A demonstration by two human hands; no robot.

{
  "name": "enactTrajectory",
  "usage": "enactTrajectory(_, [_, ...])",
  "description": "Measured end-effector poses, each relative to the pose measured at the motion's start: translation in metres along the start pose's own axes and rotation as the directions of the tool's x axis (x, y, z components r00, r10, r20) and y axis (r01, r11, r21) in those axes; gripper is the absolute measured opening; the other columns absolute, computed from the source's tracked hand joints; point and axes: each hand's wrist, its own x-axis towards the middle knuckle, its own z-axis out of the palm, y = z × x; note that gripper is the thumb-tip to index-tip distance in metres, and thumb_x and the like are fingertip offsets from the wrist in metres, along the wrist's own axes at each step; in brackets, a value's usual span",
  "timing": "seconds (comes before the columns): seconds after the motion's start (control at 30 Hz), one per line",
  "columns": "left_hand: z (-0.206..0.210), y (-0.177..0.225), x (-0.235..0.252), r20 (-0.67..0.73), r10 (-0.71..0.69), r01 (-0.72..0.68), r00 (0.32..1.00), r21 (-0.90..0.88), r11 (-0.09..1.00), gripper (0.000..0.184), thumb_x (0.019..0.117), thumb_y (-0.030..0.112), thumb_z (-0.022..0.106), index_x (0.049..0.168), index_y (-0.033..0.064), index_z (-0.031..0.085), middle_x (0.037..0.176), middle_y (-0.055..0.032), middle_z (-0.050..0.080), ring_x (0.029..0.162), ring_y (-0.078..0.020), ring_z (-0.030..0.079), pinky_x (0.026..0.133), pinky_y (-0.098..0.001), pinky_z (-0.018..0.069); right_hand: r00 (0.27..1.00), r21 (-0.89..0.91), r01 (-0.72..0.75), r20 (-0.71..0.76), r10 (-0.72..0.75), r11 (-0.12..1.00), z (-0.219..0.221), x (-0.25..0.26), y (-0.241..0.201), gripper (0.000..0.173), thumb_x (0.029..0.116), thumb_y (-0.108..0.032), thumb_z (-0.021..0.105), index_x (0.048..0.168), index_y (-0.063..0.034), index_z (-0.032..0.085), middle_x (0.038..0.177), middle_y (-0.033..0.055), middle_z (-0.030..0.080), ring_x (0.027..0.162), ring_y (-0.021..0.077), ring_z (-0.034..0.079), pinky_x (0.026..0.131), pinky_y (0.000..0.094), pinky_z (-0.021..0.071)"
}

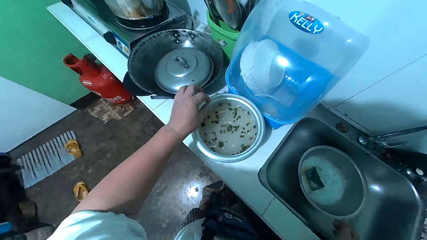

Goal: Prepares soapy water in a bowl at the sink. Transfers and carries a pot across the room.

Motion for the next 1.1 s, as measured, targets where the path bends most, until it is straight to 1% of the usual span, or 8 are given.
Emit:
enactTrajectory(0.2, [0.007,-0.007,-0.063,0.242,-0.536,0.575,0.809,-0.517,0.634,0.082,0.0890,0.016,0.078,0.158,0.0159,0.033,0.158,-0.0224,0.034,0.132,-0.0391,0.050,0.097,-0.0579,0.0508,0.738,0.213,0.661,-0.012,-0.674,0.720,0.063,-0.029,-0.113,0.040,0.0994,-0.021,0.062,0.124,0.0104,0.061,0.137,0.0315,0.053,0.127,0.0317,0.054,0.103,0.0393,0.0496])
enactTrajectory(0.3, [0.020,0.013,-0.082,0.610,-0.598,0.751,0.519,-0.660,-0.022,0.074,0.0985,0.013,0.065,0.158,0.0336,0.027,0.140,-0.0142,0.055,0.107,-0.0351,0.066,0.077,-0.0535,0.0598,0.689,0.547,0.376,0.375,-0.620,0.748,0.093,-0.047,-0.190,0.057,0.0997,-0.027,0.062,0.146,0.0042,0.048,0.148,0.0189,0.051,0.126,0.0201,0.060,0.099,0.0341,0.0559])
enactTrajectory(0.4, [0.027,0.027,-0.086,0.756,-0.489,0.737,0.435,-0.611,-0.290,0.057,0.1040,0.016,0.053,0.153,0.0322,0.031,0.115,-0.0194,0.066,0.089,-0.0344,0.071,0.066,-0.0475,0.0616,0.562,0.532,-0.093,0.726,-0.397,0.842,0.125,-0.046,-0.243,0.072,0.1008,-0.029,0.060,0.163,-0.0141,0.025,0.160,0.0114,0.038,0.133,0.0262,0.055,0.096,0.0442,0.0582])
enactTrajectory(0.6, [0.037,0.040,-0.090,0.697,-0.531,0.572,0.482,-0.710,-0.412,0.073,0.0946,-0.008,0.049,0.154,0.0308,0.029,0.113,-0.0217,0.064,0.082,-0.0337,0.070,0.058,-0.0439,0.0596,0.556,0.491,-0.320,0.790,-0.259,0.810,0.162,-0.049,-0.275,0.074,0.1042,-0.013,0.059,0.164,-0.0284,0.018,0.148,0.0198,0.049,0.117,0.0377,0.065,0.083,0.0557,0.0617])
enactTrajectory(0.7, [0.042,0.046,-0.096,0.674,-0.556,0.528,0.487,-0.734,-0.428,0.073,0.0926,-0.009,0.050,0.152,0.0290,0.032,0.113,-0.0214,0.064,0.083,-0.0326,0.070,0.057,-0.0422,0.0586,0.644,0.544,0.098,0.604,-0.470,0.833,0.166,-0.052,-0.270,0.082,0.1011,-0.018,0.062,0.166,-0.0185,0.012,0.161,0.0136,0.036,0.135,0.0184,0.052,0.104,0.0348,0.0526])
enactTrajectory(0.83, [0.047,0.054,-0.099,0.654,-0.606,0.503,0.453,-0.749,-0.432,0.072,0.0916,-0.008,0.052,0.151,0.0284,0.035,0.108,-0.0200,0.064,0.079,-0.0294,0.068,0.055,-0.0394,0.0566,0.389,0.256,0.831,0.367,-0.845,0.494,0.158,-0.053,-0.299,0.056,0.1004,-0.033,0.059,0.149,-0.0068,0.052,0.159,0.0208,0.041,0.146,0.0418,0.037,0.117,0.0599,0.0329])
enactTrajectory(0.97, [0.051,0.057,-0.100,0.629,-0.640,0.495,0.441,-0.765,-0.411,0.070,0.0914,-0.006,0.056,0.150,0.0274,0.038,0.105,-0.0186,0.064,0.075,-0.0271,0.066,0.054,-0.0381,0.0551,0.173,0.005,0.959,0.780,-0.601,0.283,0.185,-0.061,-0.360,0.043,0.1086,-0.037,0.049,0.144,-0.0129,0.059,0.148,0.0125,0.056,0.136,0.0349,0.053,0.110,0.0596,0.0437])
enactTrajectory(1.1, [0.050,0.057,-0.099,0.629,-0.636,0.506,0.447,-0.764,-0.399,0.073,0.0900,-0.006,0.057,0.151,0.0275,0.037,0.104,-0.0187,0.064,0.075,-0.0271,0.066,0.054,-0.0387,0.0547,0.222,-0.181,0.973,0.902,-0.371,0.142,0.234,-0.068,-0.388,0.049,0.1094,-0.036,0.042,0.147,-0.0063,0.053,0.153,0.0184,0.049,0.141,0.0417,0.046,0.110,0.0658,0.0394])
